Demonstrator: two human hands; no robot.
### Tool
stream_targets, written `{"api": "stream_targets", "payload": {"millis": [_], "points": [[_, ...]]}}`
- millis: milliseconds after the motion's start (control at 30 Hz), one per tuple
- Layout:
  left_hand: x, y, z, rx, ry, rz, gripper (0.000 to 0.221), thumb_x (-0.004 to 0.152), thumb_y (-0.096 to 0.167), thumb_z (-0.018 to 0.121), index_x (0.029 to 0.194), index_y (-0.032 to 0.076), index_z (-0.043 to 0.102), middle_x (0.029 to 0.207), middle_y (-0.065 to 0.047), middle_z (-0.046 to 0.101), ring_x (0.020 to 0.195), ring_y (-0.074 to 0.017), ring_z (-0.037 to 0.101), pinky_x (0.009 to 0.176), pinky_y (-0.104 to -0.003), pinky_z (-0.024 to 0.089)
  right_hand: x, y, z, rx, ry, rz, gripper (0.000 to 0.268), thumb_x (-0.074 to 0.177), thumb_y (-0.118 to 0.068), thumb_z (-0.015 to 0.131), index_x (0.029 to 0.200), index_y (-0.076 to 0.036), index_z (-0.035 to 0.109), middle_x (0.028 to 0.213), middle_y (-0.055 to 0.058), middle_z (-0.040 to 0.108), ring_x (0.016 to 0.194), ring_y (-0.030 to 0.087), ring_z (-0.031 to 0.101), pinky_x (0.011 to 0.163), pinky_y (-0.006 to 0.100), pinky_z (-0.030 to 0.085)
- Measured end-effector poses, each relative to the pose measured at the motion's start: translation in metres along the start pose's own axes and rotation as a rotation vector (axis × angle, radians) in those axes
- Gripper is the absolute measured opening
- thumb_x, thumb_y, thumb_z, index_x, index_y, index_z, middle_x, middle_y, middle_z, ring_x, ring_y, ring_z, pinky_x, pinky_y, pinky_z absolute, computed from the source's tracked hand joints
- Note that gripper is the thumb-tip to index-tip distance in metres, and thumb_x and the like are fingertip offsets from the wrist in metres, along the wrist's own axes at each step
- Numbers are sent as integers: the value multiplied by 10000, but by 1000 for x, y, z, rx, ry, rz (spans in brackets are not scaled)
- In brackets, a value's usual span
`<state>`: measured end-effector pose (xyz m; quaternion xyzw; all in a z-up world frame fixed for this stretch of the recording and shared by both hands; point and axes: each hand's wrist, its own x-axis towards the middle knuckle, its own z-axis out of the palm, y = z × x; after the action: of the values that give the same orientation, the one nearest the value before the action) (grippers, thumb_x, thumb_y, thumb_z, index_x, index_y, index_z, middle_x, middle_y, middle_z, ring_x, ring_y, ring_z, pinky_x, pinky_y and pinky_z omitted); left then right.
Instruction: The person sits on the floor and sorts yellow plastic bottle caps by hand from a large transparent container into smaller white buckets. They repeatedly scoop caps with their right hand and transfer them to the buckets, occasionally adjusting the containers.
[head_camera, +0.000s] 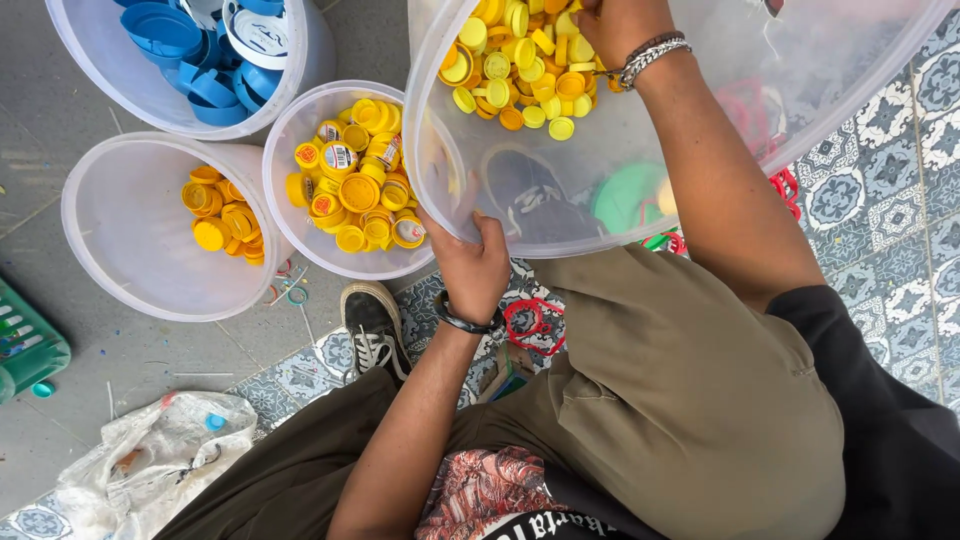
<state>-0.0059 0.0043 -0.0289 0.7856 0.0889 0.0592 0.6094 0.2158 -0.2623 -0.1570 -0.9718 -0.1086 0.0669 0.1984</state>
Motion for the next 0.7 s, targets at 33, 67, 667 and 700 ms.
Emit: {"api": "stream_targets", "payload": {"millis": [33, 67, 667, 700], "points": [[-4, 1, -1, -54, -2, -24, 623, 923, -99, 486, 1505, -87, 265, 1483, -251, 518, 1384, -323, 552, 1168, -380, 429, -7, 4, -2, 27, -56, 18, 288, 998, -284, 771, 1107, -22, 717, 984, 197, 731, 867, 383, 695, 767, 486, 548], [-4, 6, -3, -55, -6, -31, 623, 923, -99, 486, 1505, -87, 265, 1483, -251, 518, 1384, -323, 552, 1168, -380, 429, -13, -2, 0, 26, -63, 24, 288, 998, -284, 771, 1107, -22, 717, 984, 197, 731, 867, 383, 695, 767, 486, 548], [2, -3, -15, -154, -143, 63, 790, 927, -120, 419, 1670, 83, 245, 1744, -145, 176, 1545, -398, 512, 1119, -436, 558, -11, -36, 15, 282, 264, 220, 458, 859, -40, 656, 1295, -144, 561, 1273, 152, 551, 1047, 347, 664, 881, 446, 558], [0, -6, -18, -136, -152, 97, 776, 959, -136, 414, 1672, 96, 216, 1736, -120, 160, 1527, -402, 509, 1091, -439, 575, -5, -34, 13, 213, 390, 224, 486, 811, -61, 667, 1279, -151, 572, 1264, 145, 553, 1089, 348, 639, 901, 442, 557]]}}
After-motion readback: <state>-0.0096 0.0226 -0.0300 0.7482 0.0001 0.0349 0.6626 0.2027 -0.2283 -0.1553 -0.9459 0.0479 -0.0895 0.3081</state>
